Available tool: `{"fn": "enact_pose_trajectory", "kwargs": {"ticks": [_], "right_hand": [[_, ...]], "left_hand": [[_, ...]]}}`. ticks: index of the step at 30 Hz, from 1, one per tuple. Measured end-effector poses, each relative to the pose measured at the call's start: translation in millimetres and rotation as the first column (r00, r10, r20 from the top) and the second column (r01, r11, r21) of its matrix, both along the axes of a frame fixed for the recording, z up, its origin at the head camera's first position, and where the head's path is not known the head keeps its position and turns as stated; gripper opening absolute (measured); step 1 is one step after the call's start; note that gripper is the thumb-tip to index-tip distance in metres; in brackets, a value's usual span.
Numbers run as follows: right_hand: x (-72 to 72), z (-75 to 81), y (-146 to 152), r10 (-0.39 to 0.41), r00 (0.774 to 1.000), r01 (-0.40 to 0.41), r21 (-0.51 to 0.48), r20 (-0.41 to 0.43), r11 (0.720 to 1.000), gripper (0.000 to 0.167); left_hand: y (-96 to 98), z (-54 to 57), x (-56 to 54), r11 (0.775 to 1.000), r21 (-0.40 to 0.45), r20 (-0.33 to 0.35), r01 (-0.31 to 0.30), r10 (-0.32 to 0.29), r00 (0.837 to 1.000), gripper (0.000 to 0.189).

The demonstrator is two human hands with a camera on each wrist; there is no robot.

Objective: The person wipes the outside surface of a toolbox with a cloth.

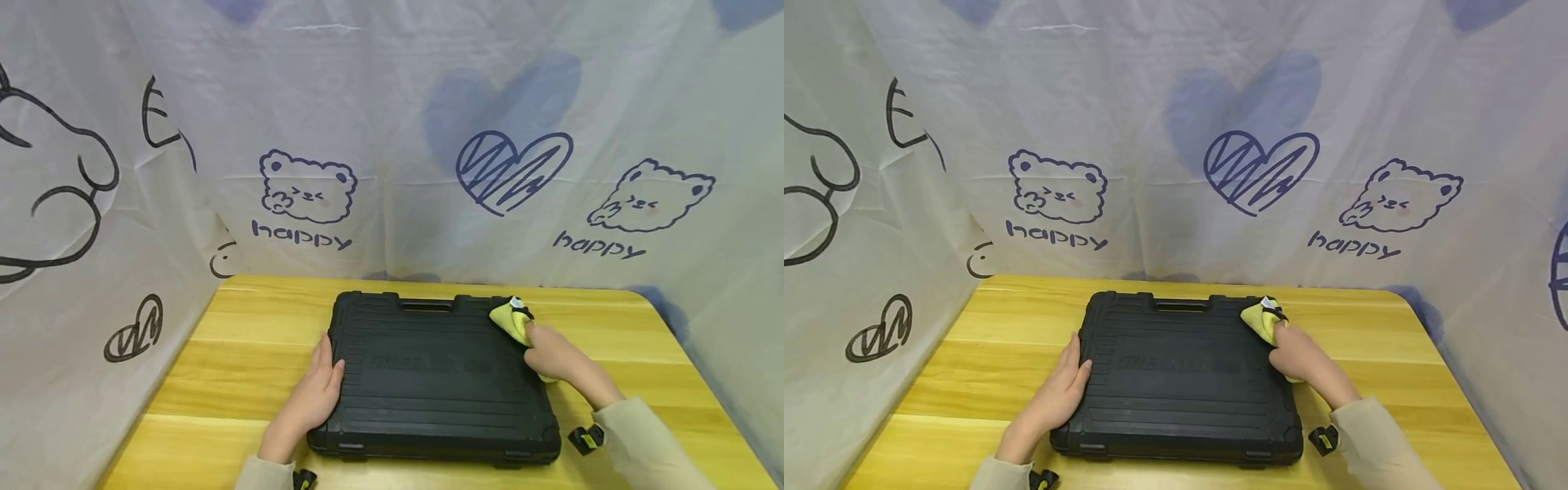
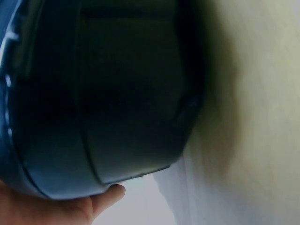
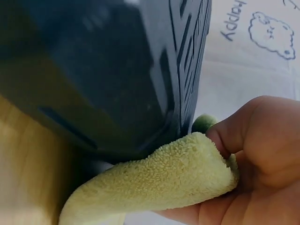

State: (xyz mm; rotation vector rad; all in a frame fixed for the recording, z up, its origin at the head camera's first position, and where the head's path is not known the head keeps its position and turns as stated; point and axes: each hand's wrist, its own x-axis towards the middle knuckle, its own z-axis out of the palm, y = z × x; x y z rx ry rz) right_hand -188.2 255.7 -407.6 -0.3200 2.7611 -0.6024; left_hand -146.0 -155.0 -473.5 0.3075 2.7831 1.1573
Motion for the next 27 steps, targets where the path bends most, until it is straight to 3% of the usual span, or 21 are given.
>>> {"fn": "enact_pose_trajectory", "kwargs": {"ticks": [7, 15, 27], "right_hand": [[25.3, 3.8, -8.3, -0.055, 0.998, 0.055, -0.01, 0.006, 0.998, 0.007], [39.9, 9.5, -15.7, -0.062, 0.998, 0.061, 0.037, 0.027, 0.997, 0.007], [30.9, 6.8, -11.8, -0.102, 0.995, 0.102, 0.029, 0.015, 0.994, 0.01]], "left_hand": [[0.5, -0.2, 2.9, 1.0, 0.015, -0.002, -0.003, 0.004, 1.0, 0.066], [-0.9, 1.9, 5.3, 1.0, 0.017, 0.007, -0.012, 0.012, 1.0, 0.066], [-1.1, 2.4, 0.1, 1.0, 0.016, 0.013, -0.005, 0.005, 1.0, 0.066]]}}
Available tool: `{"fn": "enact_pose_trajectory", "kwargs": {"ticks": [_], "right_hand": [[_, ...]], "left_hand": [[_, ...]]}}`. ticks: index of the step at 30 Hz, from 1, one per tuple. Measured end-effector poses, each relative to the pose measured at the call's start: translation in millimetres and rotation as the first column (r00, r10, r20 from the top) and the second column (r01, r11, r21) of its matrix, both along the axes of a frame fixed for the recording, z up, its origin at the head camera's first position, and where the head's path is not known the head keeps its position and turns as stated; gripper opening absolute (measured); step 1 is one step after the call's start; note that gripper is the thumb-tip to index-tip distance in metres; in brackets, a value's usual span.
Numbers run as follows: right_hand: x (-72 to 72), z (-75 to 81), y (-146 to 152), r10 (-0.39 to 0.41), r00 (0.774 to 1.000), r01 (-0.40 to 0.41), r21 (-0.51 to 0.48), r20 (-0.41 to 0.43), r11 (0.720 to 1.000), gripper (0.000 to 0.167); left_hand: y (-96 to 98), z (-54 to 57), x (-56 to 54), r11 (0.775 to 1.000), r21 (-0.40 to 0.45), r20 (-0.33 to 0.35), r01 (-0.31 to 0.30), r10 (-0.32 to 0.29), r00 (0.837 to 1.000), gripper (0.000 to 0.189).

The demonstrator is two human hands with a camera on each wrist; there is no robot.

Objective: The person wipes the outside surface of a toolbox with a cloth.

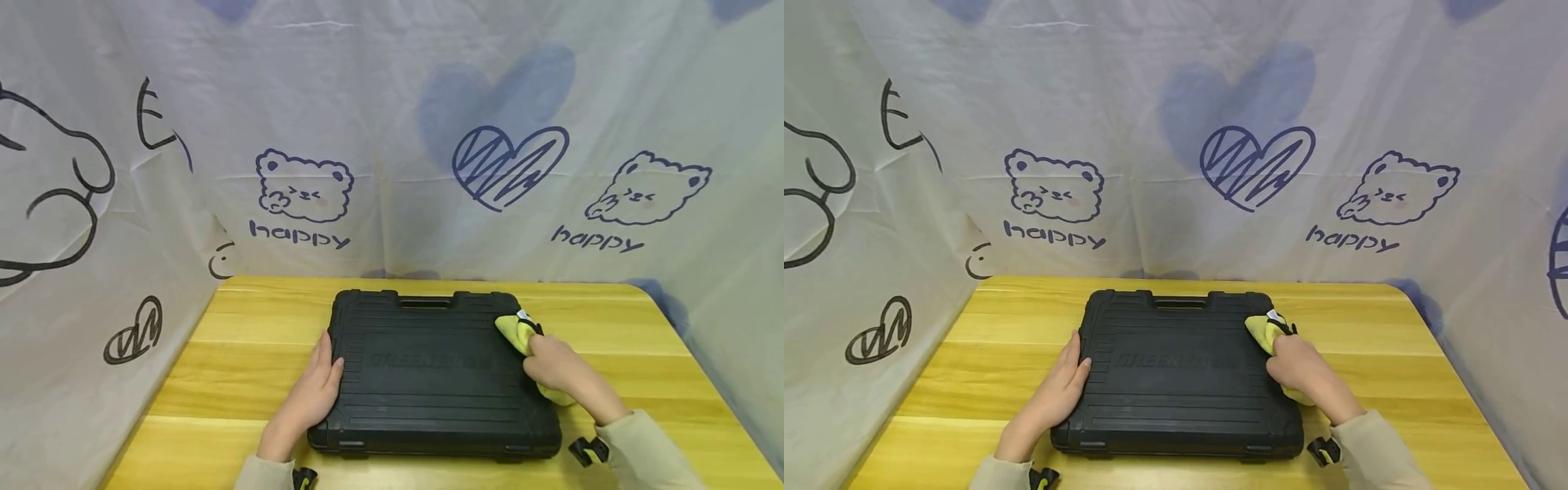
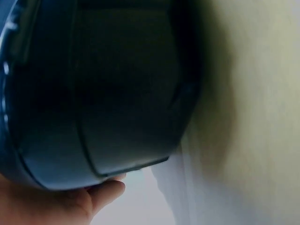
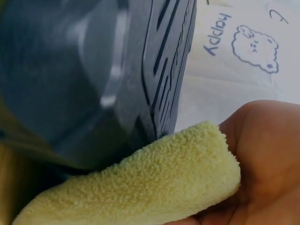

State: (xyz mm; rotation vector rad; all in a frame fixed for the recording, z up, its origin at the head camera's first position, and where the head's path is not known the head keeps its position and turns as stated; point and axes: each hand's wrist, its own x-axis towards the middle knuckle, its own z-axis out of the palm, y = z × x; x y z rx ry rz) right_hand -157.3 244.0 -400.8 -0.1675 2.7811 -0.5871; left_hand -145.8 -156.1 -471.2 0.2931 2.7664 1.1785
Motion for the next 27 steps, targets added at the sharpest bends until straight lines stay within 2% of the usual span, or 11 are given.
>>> {"fn": "enact_pose_trajectory", "kwargs": {"ticks": [3, 7, 9, 14, 18, 24, 27], "right_hand": [[-5.0, -2.8, 4.5, 0.001, 1.0, -0.002, -0.03, -0.019, 1.0, 0.007], [-12.8, -8.7, 11.5, -0.009, 0.999, 0.006, -0.099, -0.033, 0.995, 0.049], [-16.2, -13.3, 16.4, -0.012, 0.999, 0.007, -0.13, -0.041, 0.991, 0.063], [-19.4, -23.8, 27.2, -0.02, 0.998, 0.008, -0.183, -0.063, 0.983, 0.064], [-14.6, -23.1, 28.7, 0.001, 0.995, -0.016, -0.15, -0.099, 0.988, 0.063], [6.0, -16.2, 25.0, 0.008, 1.0, -0.009, -0.15, -0.003, 0.989, 0.065], [20.4, -13.9, 22.6, 0.025, 1.0, -0.025, -0.125, -0.001, 0.992, 0.065]], "left_hand": [[0.2, 0.0, -0.7, 1.0, -0.012, 0.01, 0.002, -0.002, 1.0, 0.066], [1.1, 0.5, -0.3, 1.0, -0.015, 0.003, 0.001, -0.001, 1.0, 0.066], [1.7, 1.0, -0.2, 1.0, -0.012, 0.002, 0.0, 0.0, 1.0, 0.066], [3.1, 0.5, -0.9, 1.0, -0.015, 0.001, 0.0, 0.0, 1.0, 0.066], [4.8, -1.1, -1.1, 1.0, -0.026, -0.001, -0.007, 0.007, 1.0, 0.066], [5.7, -1.7, 0.2, 1.0, -0.024, 0.005, -0.018, 0.019, 1.0, 0.066], [5.6, 0.1, 1.3, 1.0, -0.019, 0.011, -0.025, 0.025, 1.0, 0.066]]}}
